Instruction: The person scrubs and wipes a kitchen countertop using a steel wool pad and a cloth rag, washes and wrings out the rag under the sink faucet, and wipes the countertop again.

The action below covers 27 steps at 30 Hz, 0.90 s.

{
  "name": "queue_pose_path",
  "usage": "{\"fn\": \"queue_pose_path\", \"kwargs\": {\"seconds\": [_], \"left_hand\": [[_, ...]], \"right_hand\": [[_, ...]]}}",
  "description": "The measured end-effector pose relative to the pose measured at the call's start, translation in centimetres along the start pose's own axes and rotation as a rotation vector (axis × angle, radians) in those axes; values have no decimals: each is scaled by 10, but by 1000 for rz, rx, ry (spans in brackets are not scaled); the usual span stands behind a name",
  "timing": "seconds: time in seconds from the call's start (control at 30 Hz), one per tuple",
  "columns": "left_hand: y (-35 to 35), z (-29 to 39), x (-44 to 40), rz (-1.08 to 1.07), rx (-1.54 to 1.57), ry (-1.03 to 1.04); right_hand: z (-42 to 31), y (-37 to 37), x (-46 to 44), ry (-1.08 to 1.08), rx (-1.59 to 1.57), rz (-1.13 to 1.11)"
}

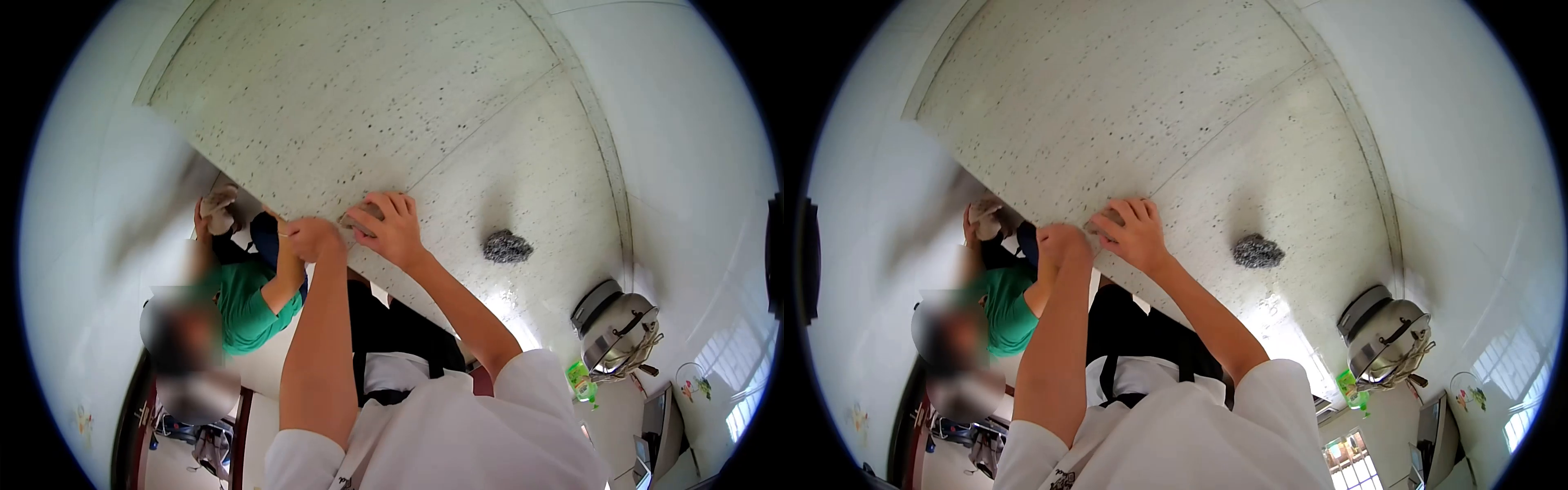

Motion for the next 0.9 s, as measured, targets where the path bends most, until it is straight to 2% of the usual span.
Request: {"fn": "queue_pose_path", "kwargs": {"seconds": [0.03, 0.2, 0.27, 0.4, 0.47, 0.6, 0.67, 0.73, 0.8, 0.9], "left_hand": [[-10, 12, 9, 26, -65, -69], [-7, 10, 5, -23, 28, -93], [-2, 12, 15, -50, 35, -112], [-8, 24, 25, -46, -13, -167], [-12, 23, 23, 69, -33, -105], [-2, 12, 23, 40, -65, -69], [1, 10, 20, 38, -67, -50], [3, 7, 14, 48, -69, -30], [6, 4, 12, 53, -69, -14], [7, 0, 9, 68, -71, 10]], "right_hand": [[7, -1, -6, 0, -4, 1], [72, -21, -49, 102, 113, 129], [99, -35, -59, 206, 136, 218], [92, -34, -40, 448, 221, 143], [80, -35, -19, 479, 240, 122], [95, -35, 27, 535, 217, 33], [110, -45, 38, 638, 292, 136], [118, -44, 29, 603, 379, 124], [136, -56, 30, 797, 319, 358], [140, -55, 30, 911, 375, 400]]}}
Point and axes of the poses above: each hand's wrist, its own x-axis away from the middle knuckle, its own y-axis out of the palm, z = x × y, the point moved 7 cm from there along -x, towards the middle knuckle, and after that the axes turned 14 degrees about x, right-handed, at the moved point
